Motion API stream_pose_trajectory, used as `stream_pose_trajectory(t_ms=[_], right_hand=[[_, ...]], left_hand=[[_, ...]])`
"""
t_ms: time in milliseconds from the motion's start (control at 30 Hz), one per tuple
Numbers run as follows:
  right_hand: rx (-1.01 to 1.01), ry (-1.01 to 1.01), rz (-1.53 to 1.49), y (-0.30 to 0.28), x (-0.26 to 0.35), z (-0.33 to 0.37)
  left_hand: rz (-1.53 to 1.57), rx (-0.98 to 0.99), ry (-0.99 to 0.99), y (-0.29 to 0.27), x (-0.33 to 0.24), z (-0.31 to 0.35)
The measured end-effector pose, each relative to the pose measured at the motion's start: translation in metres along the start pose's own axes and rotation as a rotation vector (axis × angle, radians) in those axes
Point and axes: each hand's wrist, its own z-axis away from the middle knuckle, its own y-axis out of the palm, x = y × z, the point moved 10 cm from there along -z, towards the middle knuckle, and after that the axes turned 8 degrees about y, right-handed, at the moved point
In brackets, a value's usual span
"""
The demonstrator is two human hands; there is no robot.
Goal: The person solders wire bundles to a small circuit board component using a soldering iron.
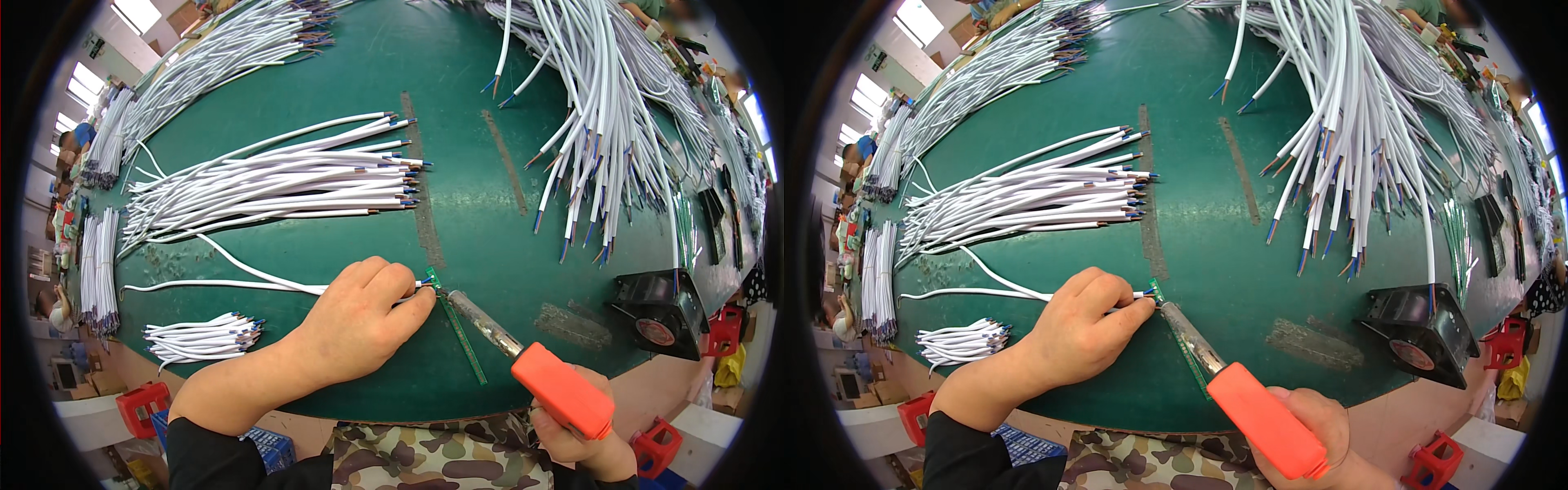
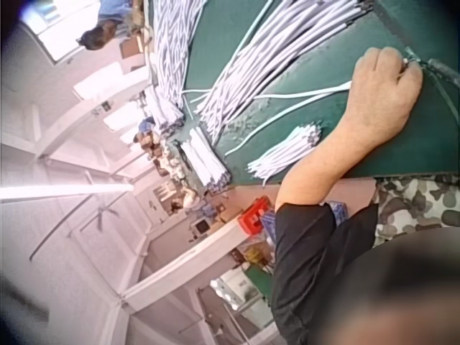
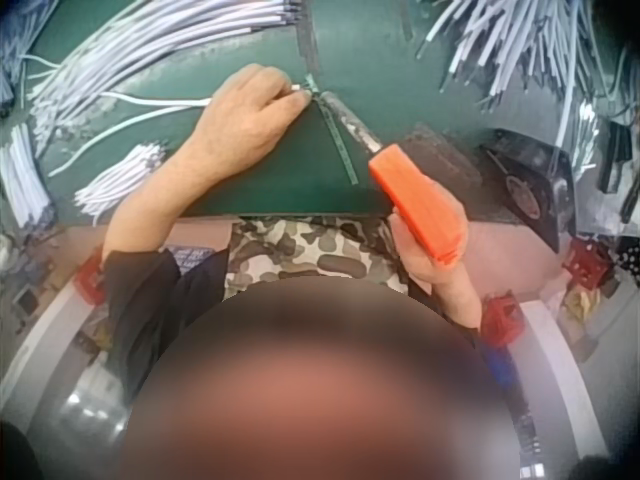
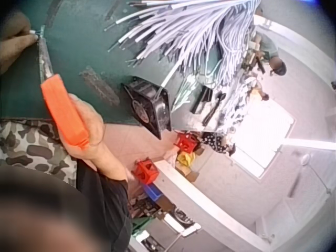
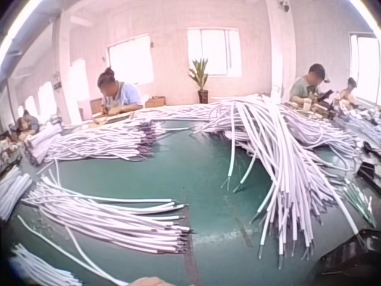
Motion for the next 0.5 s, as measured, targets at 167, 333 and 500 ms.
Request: stream_pose_trajectory(t_ms=[167, 333, 500], right_hand=[[-0.059, -0.002, 0.002, -0.0008, 0.0029, 0.0001], [-0.063, -0.019, -0.008, -0.0029, 0.0031, 0.0043], [-0.091, -0.058, 0.077, -0.0035, 0.0066, 0.0057]], left_hand=[[-0.005, -0.004, -0.001, 0.0004, 0.0, 0.0007], [-0.014, -0.004, -0.003, 0.001, -0.0002, 0.0008], [-0.017, 0.0, -0.004, 0.0011, -0.0003, 0.0003]])
